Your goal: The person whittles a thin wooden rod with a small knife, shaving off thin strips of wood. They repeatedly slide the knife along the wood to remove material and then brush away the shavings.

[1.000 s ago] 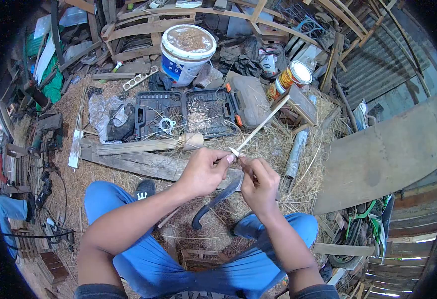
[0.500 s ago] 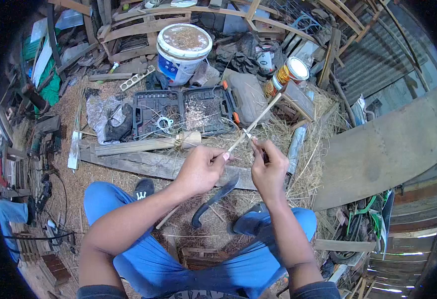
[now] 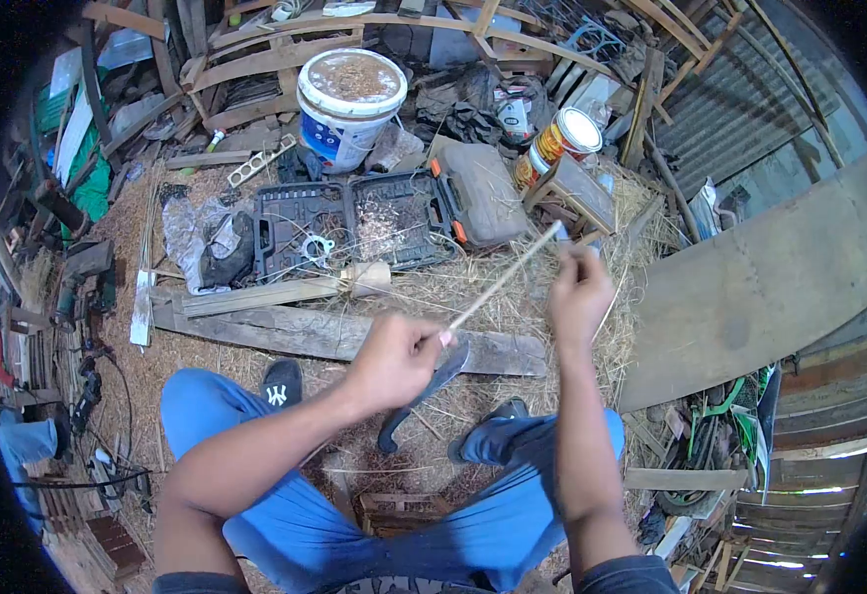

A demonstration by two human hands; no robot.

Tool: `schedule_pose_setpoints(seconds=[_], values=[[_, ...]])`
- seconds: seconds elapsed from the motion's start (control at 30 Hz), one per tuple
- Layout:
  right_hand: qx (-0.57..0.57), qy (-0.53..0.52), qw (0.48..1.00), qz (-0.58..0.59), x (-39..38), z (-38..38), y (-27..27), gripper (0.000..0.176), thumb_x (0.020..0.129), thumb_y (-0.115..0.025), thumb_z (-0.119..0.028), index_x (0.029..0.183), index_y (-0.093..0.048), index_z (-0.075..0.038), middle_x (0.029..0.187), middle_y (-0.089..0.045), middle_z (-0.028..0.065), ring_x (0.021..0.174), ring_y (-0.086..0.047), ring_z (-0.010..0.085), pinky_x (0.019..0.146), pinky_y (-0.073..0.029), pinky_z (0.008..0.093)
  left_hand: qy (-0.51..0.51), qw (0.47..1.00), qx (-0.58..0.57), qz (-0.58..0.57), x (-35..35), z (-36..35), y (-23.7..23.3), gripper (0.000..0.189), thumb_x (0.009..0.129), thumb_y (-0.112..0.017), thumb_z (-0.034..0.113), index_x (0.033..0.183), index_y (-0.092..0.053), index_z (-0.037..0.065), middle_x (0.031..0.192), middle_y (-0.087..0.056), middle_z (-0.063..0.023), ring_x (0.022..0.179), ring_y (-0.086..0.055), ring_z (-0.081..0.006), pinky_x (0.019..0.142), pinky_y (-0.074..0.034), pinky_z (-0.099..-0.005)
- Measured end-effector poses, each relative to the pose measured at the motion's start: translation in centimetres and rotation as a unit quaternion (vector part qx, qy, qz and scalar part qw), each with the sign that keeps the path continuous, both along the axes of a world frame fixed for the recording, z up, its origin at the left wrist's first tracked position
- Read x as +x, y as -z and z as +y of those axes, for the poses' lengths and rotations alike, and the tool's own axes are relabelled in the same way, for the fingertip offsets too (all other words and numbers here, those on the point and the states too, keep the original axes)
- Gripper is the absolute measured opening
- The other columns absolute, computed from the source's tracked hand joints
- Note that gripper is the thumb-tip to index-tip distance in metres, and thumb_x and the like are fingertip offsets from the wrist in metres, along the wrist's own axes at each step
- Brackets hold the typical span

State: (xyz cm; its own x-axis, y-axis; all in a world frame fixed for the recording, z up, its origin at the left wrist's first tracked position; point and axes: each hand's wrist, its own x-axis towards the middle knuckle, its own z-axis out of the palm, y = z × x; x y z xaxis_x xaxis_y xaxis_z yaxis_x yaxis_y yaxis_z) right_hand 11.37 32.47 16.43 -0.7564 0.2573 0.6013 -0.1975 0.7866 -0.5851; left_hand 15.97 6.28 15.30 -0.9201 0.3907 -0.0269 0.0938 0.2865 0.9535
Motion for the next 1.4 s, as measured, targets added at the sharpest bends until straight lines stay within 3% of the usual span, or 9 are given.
schedule_pose_setpoints(seconds=[0.07,0.13,0.4,0.53,0.7,1.07,1.13,1.3,1.4], values=[[-0.022,0.081,0.996,-0.041,-0.2,1.8,-0.9,0.009,0.094,-0.063,0.001,0.1,-0.069,0.003,0.075,-0.067,0.0074,0.068,-0.06,0.0086,0.061,-0.047,0.0272,0.027,0.999,0.013,0.011,0.0,-0.5,-0.1,0.025,0.103,-0.057,0.017,0.104,-0.075,0.0,0.057,-0.054,0.0022,0.053,-0.045,-0.0052,0.05,-0.038,-0.0276],[-0.094,0.033,0.995,-0.02,0.9,1.4,-1.6,0.01,0.093,-0.063,0.0,0.101,-0.069,0.001,0.08,-0.071,0.0149,0.07,-0.069,0.0192,0.067,-0.053,0.032,-0.019,0.998,-0.003,-0.056,-0.8,-1.7,-1.2,0.025,0.103,-0.057,0.017,0.104,-0.075,-0.001,0.057,-0.053,0.002,0.054,-0.045,-0.0049,0.05,-0.037,-0.0269],[-0.151,-0.124,0.978,-0.076,3.1,-5.3,-0.8,0.011,0.093,-0.063,0.002,0.104,-0.067,0.001,0.086,-0.073,0.0157,0.081,-0.074,0.0218,0.071,-0.056,0.0316,0.001,0.995,0.051,-0.086,-1.2,-1.3,-0.9,0.029,0.106,-0.052,0.02,0.107,-0.073,-0.001,0.058,-0.054,0.0014,0.053,-0.044,-0.0052,0.05,-0.038,-0.0259],[-0.054,-0.187,0.98,-0.047,3.7,-5.9,-0.3,0.013,0.093,-0.062,0.006,0.104,-0.066,0.002,0.088,-0.073,0.0125,0.081,-0.073,0.0161,0.07,-0.056,0.0284,0.002,0.994,0.041,-0.103,-1.2,-1.2,-1.7,0.025,0.103,-0.054,0.016,0.104,-0.073,0.0,0.059,-0.062,-0.0045,0.054,-0.057,-0.0096,0.054,-0.045,-0.0309],[0.007,-0.247,0.968,-0.039,5.5,-7.5,0.2,0.02,0.086,-0.064,0.011,0.105,-0.067,0.003,0.085,-0.07,0.0179,0.075,-0.073,0.0252,0.068,-0.055,0.0314,-0.011,0.991,0.071,-0.113,-1.3,-1.1,-0.9,0.024,0.104,-0.052,0.017,0.108,-0.069,-0.001,0.061,-0.063,-0.0047,0.055,-0.058,-0.0104,0.054,-0.045,-0.0304],[-0.006,-0.122,0.992,-0.034,3.4,-4.1,0.1,0.019,0.089,-0.059,0.011,0.102,-0.067,0.002,0.08,-0.068,0.015,0.068,-0.067,0.0174,0.06,-0.051,0.0306,0.04,0.991,0.059,-0.111,-0.1,-0.9,0.1,0.018,0.106,-0.049,0.015,0.103,-0.061,0.003,0.061,-0.056,-0.0009,0.053,-0.049,-0.0058,0.05,-0.038,-0.0238],[-0.033,-0.098,0.994,-0.029,3.2,-3.7,-0.7,0.015,0.084,-0.062,0.008,0.097,-0.067,0.001,0.083,-0.069,0.0204,0.074,-0.071,0.0345,0.067,-0.055,0.0414,0.036,0.99,0.072,-0.115,0.0,-1.0,0.1,0.016,0.106,-0.05,0.014,0.103,-0.061,0.002,0.062,-0.056,-0.0006,0.055,-0.05,-0.0059,0.051,-0.039,-0.0242],[0.021,-0.22,0.97,-0.101,6.5,-7.4,-0.5,0.019,0.084,-0.062,0.007,0.099,-0.067,-0.001,0.084,-0.065,0.02,0.078,-0.067,0.0389,0.068,-0.053,0.0458,0.004,0.985,0.109,-0.137,-0.8,-1.1,0.2,0.011,0.104,-0.055,0.01,0.101,-0.06,0.001,0.064,-0.055,0.0007,0.058,-0.051,-0.0058,0.053,-0.04,-0.0239],[0.025,-0.179,0.982,-0.046,5.5,-6.2,-0.1,0.019,0.084,-0.062,0.013,0.098,-0.067,0.003,0.079,-0.067,0.0164,0.067,-0.068,0.0239,0.062,-0.053,0.0327,-0.015,0.988,0.115,-0.106,-0.4,-0.8,0.0,0.011,0.101,-0.058,0.01,0.098,-0.06,-0.001,0.06,-0.056,0.0003,0.053,-0.051,-0.0045,0.048,-0.039,-0.0243]])
